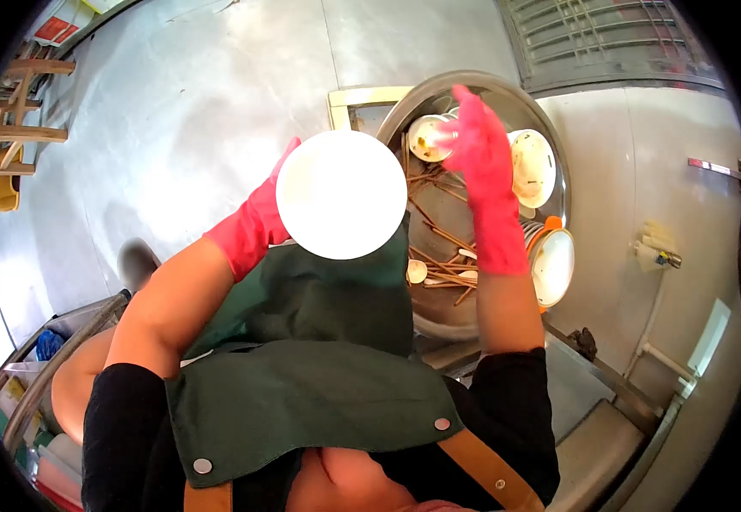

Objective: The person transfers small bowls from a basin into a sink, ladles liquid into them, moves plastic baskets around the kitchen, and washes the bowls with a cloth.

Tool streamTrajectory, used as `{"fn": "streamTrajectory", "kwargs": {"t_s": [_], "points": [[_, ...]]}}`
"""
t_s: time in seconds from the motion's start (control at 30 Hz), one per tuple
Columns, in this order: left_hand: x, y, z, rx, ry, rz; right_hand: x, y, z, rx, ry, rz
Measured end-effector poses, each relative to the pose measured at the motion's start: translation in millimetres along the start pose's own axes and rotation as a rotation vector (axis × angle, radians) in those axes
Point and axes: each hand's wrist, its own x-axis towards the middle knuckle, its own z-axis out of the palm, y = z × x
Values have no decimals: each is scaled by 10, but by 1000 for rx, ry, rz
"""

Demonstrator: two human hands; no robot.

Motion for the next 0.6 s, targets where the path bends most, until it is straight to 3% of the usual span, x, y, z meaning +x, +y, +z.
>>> {"fn": "streamTrajectory", "kwargs": {"t_s": [0.03, 0.07, 0.1, 0.13, 0.2, 0.3, 0.4, 0.43, 0.47, 0.53, 0.57, 0.6], "points": [[-27, -4, 38, 53, 46, 43, 229, 292, -103, -6, 209, 40], [-55, 12, -5, 138, 47, 89, 464, 615, -260, -105, 330, 195], [-105, 35, -84, 222, 51, 134, 680, 1133, -458, -237, 416, 205], [-138, 42, -135, 306, 56, 181, 781, 1421, -608, -370, 423, 198], [-312, 29, 305, 146, -86, 89, 972, 1837, -822, -632, 427, 179], [-584, 133, 214, 192, 40, 154, 1197, 2237, -1035, -897, 377, 172], [-777, 67, 524, 171, 34, 246, 1471, 2641, -1128, -777, 381, 168], [-892, 117, 519, 293, 129, 290, 1494, 2555, -1136, -765, 271, 227], [-997, 154, 526, 416, 223, 329, 1481, 2601, -1152, -895, 272, 165], [-1159, 143, 542, 420, 229, 383, 1412, 2324, -1063, -1059, 218, 294], [-1238, 138, 526, 447, 256, 403, 1494, 2551, -1180, -1041, 204, 236], [-1309, 135, 504, 474, 279, 425, 1493, 2482, -1132, -895, 167, 315]]}}
